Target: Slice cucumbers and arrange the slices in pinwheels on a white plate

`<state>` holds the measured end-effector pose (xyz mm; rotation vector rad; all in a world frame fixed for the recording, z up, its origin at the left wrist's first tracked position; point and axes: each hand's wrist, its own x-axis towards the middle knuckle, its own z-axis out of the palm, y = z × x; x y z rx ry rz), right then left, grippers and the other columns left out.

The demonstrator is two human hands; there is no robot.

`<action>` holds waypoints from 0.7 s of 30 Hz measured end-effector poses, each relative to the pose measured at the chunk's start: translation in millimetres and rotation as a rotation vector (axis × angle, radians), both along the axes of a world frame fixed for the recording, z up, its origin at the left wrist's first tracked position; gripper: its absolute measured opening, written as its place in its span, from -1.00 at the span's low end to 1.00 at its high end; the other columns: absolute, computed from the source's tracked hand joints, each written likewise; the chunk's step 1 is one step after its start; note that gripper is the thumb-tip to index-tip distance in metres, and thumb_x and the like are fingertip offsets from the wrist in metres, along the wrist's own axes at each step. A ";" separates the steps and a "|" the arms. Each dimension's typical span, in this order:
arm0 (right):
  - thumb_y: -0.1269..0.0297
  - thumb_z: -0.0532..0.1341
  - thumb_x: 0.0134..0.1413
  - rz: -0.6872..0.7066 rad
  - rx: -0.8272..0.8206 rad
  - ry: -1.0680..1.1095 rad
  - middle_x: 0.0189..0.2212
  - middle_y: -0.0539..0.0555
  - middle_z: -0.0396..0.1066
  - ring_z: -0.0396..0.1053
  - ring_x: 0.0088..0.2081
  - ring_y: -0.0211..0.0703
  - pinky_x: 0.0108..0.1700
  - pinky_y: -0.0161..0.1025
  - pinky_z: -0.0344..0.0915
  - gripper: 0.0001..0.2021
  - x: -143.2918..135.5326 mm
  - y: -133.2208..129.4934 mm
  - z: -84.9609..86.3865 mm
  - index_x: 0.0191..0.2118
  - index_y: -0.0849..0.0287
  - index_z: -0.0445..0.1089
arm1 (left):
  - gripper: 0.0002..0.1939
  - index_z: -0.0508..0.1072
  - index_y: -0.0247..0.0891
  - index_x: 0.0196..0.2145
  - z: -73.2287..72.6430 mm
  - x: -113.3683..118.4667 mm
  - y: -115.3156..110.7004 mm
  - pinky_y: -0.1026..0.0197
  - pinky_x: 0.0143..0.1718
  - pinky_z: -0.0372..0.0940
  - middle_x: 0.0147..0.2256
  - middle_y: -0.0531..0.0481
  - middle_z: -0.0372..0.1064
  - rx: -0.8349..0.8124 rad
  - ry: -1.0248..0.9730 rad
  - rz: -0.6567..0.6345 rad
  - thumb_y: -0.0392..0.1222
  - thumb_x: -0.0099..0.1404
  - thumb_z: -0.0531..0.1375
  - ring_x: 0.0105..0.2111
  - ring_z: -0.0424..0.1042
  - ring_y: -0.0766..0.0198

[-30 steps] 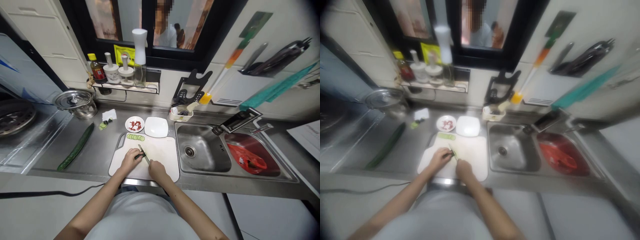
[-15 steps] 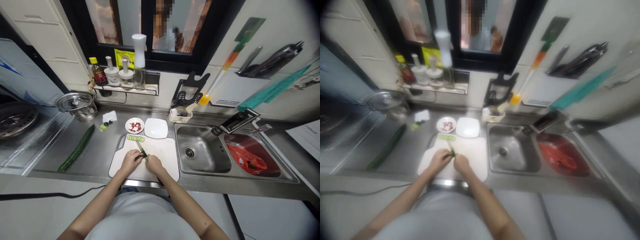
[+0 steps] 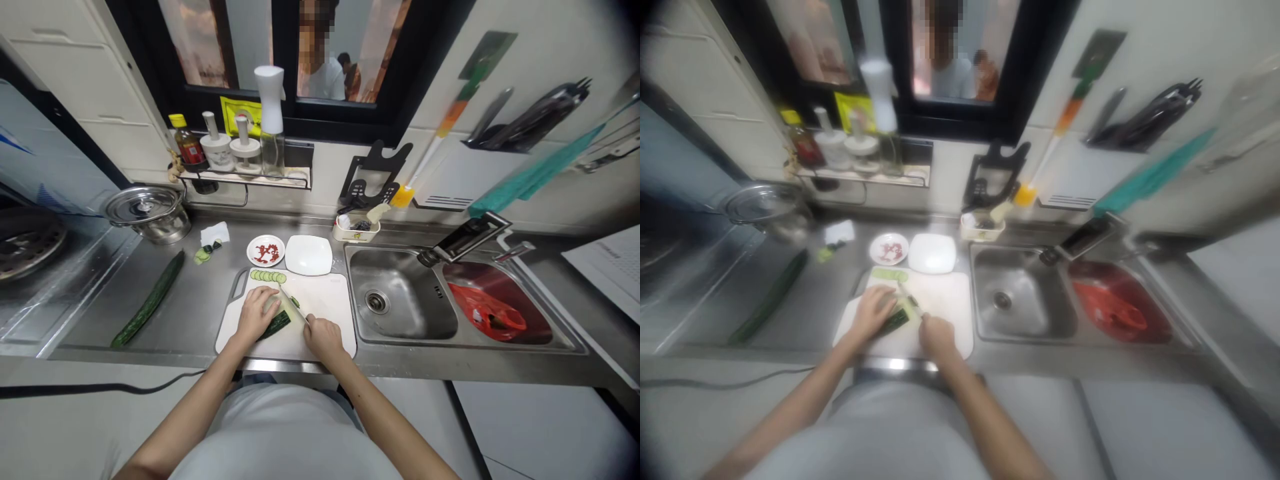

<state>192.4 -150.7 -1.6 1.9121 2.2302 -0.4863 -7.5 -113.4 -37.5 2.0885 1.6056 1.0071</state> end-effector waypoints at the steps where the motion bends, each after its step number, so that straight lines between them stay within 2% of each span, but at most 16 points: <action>1: 0.33 -0.03 0.24 -0.010 0.003 -0.002 -0.31 0.18 0.50 0.46 -0.24 -0.09 -0.26 -0.26 0.20 -0.75 1.1 0.3 1.4 -0.12 0.20 0.36 | -0.75 0.45 -0.15 -0.10 2.1 1.2 0.4 0.06 0.03 0.23 -0.10 -0.08 0.37 0.010 0.015 -0.029 -0.08 0.31 0.12 -0.05 0.32 0.12; 5: 0.29 0.02 0.21 -0.041 -0.002 0.003 -0.28 0.16 0.50 0.46 -0.23 -0.09 -0.26 -0.26 0.19 -0.76 2.4 1.3 3.2 -0.09 0.17 0.34 | -0.71 0.44 -0.14 -0.07 3.0 8.1 -9.3 0.01 0.05 0.20 -0.04 -0.11 0.32 0.029 0.063 -0.056 -0.05 0.27 0.16 -0.01 0.28 0.08; 9: 0.26 0.02 0.22 0.002 0.016 -0.008 -0.26 0.16 0.49 0.44 -0.22 -0.09 -0.25 -0.26 0.18 -0.74 1.2 1.5 1.6 -0.05 0.16 0.33 | -0.70 0.43 -0.13 -0.06 2.4 11.9 -16.4 -0.01 0.05 0.18 -0.03 -0.12 0.31 0.022 0.091 -0.045 -0.05 0.26 0.17 -0.02 0.28 0.07; 14: 0.25 0.03 0.23 0.079 0.091 -0.032 -0.26 0.22 0.47 0.41 -0.23 -0.04 -0.21 -0.21 0.16 -0.65 1.6 3.7 1.4 0.08 0.21 0.29 | -0.69 0.43 -0.08 -0.03 12.9 11.6 1.6 -0.05 0.08 0.10 -0.04 -0.09 0.34 -0.015 0.165 -0.071 -0.12 0.24 0.18 0.01 0.25 0.05; 17: 0.30 0.04 0.22 0.122 0.169 -0.036 -0.24 0.24 0.44 0.37 -0.20 -0.02 -0.17 -0.17 0.14 -0.60 5.8 3.2 0.4 0.15 0.20 0.26 | -0.70 0.47 -0.06 -0.09 16.8 13.7 9.8 -0.11 0.11 0.01 -0.08 -0.07 0.38 -0.051 0.195 -0.097 -0.19 0.19 0.21 -0.01 0.27 0.03; 21: 0.33 0.06 0.21 0.190 0.245 -0.019 -0.25 0.24 0.41 0.29 -0.17 0.00 -0.13 -0.13 0.08 -0.57 13.8 -0.6 -3.3 0.20 0.14 0.24 | -0.76 0.50 -0.06 -0.18 18.5 18.3 10.3 -0.15 0.12 -0.04 -0.14 -0.05 0.42 -0.086 0.166 -0.063 -0.22 0.15 0.23 -0.04 0.29 0.03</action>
